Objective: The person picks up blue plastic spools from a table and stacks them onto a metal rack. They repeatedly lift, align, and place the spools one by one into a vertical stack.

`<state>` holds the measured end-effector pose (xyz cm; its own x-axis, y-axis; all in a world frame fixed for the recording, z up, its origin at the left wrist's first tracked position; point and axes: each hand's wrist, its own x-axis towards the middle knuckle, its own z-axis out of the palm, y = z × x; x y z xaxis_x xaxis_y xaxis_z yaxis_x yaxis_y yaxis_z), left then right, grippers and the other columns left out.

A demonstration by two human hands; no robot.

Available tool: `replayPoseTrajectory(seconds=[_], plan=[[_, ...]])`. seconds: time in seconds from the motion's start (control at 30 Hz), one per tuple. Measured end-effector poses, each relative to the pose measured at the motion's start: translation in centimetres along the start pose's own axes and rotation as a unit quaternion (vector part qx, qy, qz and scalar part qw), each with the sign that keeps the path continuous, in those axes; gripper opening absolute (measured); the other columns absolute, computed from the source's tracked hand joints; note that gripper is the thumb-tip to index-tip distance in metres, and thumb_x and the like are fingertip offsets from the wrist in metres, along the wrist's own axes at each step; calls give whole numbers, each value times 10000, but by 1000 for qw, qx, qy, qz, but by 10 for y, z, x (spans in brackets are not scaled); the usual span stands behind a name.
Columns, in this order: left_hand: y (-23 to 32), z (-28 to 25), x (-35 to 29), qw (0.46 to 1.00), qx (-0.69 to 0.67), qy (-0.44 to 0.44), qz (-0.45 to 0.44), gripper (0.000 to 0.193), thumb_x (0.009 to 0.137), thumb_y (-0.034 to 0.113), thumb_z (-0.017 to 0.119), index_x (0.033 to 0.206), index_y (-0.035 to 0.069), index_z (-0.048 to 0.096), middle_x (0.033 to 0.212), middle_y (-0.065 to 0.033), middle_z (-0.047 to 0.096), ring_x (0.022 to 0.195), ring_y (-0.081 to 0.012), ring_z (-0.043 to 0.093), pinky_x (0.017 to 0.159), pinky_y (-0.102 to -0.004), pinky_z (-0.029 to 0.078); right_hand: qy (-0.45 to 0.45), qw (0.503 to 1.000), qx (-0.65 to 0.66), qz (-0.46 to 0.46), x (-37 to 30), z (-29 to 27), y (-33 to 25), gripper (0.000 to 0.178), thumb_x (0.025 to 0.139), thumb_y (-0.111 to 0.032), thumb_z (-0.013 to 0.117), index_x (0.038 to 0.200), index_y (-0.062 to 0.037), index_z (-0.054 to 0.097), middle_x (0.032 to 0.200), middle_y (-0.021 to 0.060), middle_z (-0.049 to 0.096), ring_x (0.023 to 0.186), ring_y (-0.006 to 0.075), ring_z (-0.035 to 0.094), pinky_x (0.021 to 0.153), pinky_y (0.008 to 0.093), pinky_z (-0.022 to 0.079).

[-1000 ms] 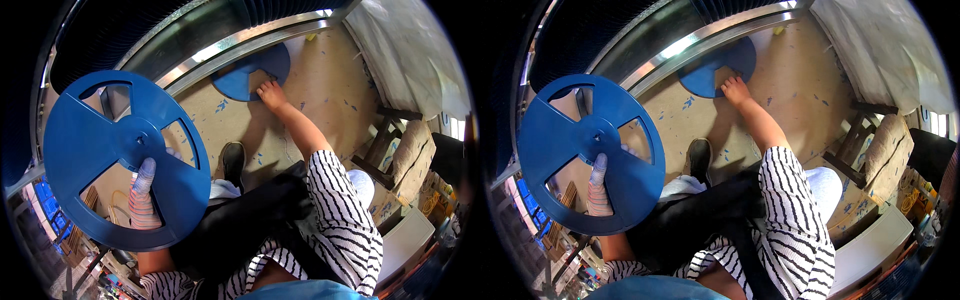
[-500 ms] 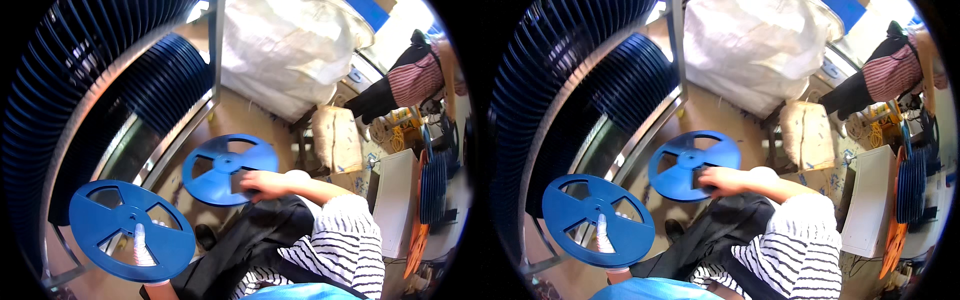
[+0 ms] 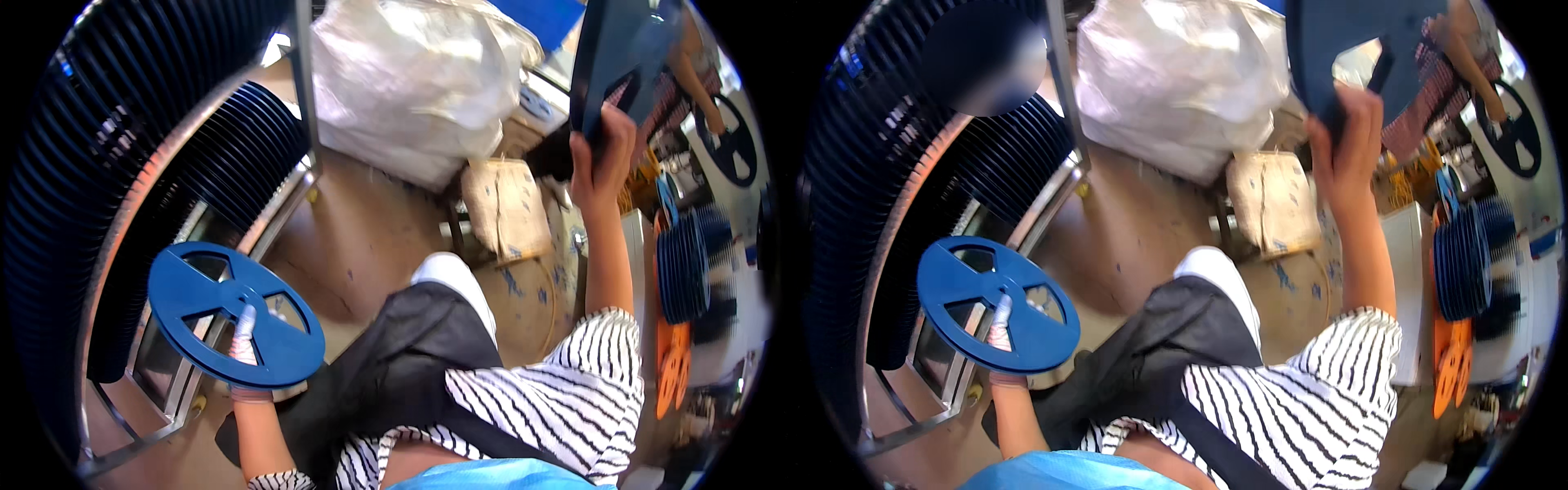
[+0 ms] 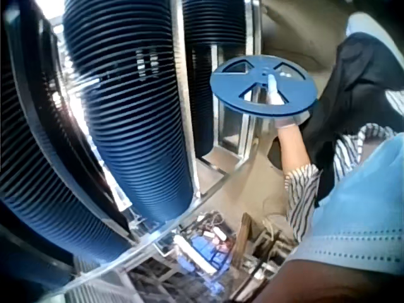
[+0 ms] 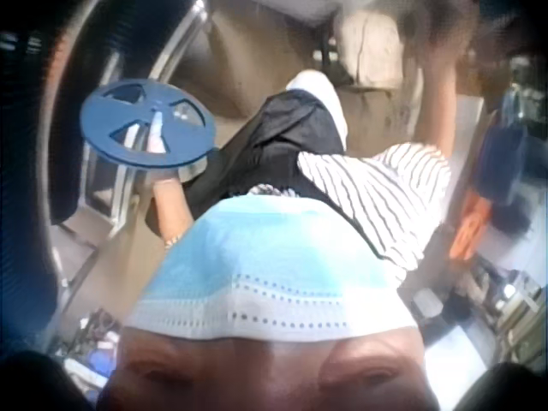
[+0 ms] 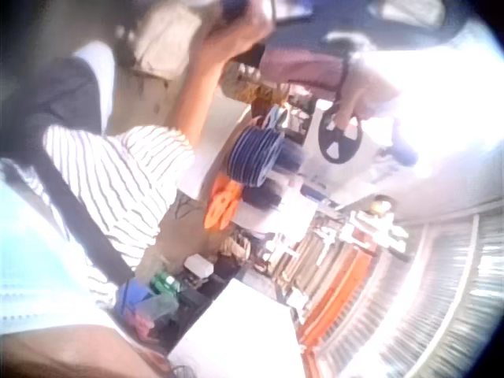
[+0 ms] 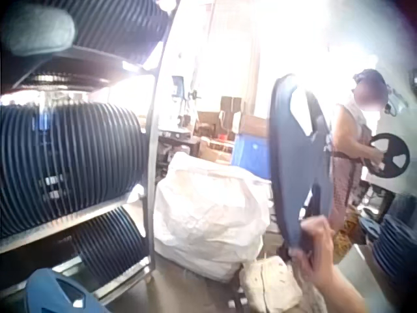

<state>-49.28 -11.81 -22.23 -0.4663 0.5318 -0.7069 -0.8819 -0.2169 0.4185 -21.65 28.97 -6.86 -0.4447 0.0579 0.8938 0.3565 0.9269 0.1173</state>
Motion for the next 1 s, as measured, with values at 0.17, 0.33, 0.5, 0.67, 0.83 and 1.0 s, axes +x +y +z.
replayPoseTrajectory(seconds=[0.17, 0.33, 0.5, 0.67, 0.83, 1.0], plan=[[-8, 8, -5, 1000, 5, 11, 18, 274, 867, 301, 708, 990, 62, 656, 926, -77, 658, 895, -227, 623, 854, -362, 519, -152, 964, -96, 197, -110, 16, 7, 387, 872, -248, 653, 1180, -65, 507, 1077, 179, 571, 914, 393, 602, 652, 435, 518], [-10, 10, -4, 998, 42, 26, 47, 301, 855, 313, 719, 1009, 62, 654, 903, -80, 665, 869, -228, 635, 853, -364, 530, -572, 791, 126, 177, -270, 7, -58, 346, 827, -339, 677, 1041, -85, 583, 944, 127, 635, 816, 337, 644, 690, 439, 522], [0, -8, 9, 999, 36, -3, 28, 292, 845, 319, 729, 953, 56, 663, 855, -86, 670, 820, -225, 646, 813, -368, 547, -306, 941, 66, 127, -143, -11, -36, 334, 757, -303, 749, 949, -74, 599, 779, 86, 603, 646, 292, 609, 548, 367, 486], [-3, -12, 22, 999, 27, 0, 20, 317, 808, 345, 763, 894, 60, 654, 820, -87, 668, 771, -224, 654, 730, -350, 570, -66, 994, -39, -74, -47, -62, -17, 558, 860, -433, 635, 1178, 26, 618, 768, 127, 616, 618, 247, 573, 567, 345, 480], [0, -12, 11, 996, 37, 22, 74, 308, 800, 325, 775, 937, 81, 646, 823, -64, 667, 764, -206, 654, 719, -340, 566, 118, 992, 27, 27, 60, -10, 53, 310, 898, -137, 582, 1167, 6, 639, 997, 151, 685, 876, 269, 664, 774, 315, 512], [-12, -15, 34, 995, 24, -75, 55, 198, 851, 289, 724, 948, 133, 650, 821, -44, 670, 729, -206, 650, 695, -333, 559, -110, 976, 72, 172, 173, 56, 163, 433, 917, -279, 603, 1284, -50, 575, 1340, 214, 518, 1243, 292, 485, 1055, 353, 351]])
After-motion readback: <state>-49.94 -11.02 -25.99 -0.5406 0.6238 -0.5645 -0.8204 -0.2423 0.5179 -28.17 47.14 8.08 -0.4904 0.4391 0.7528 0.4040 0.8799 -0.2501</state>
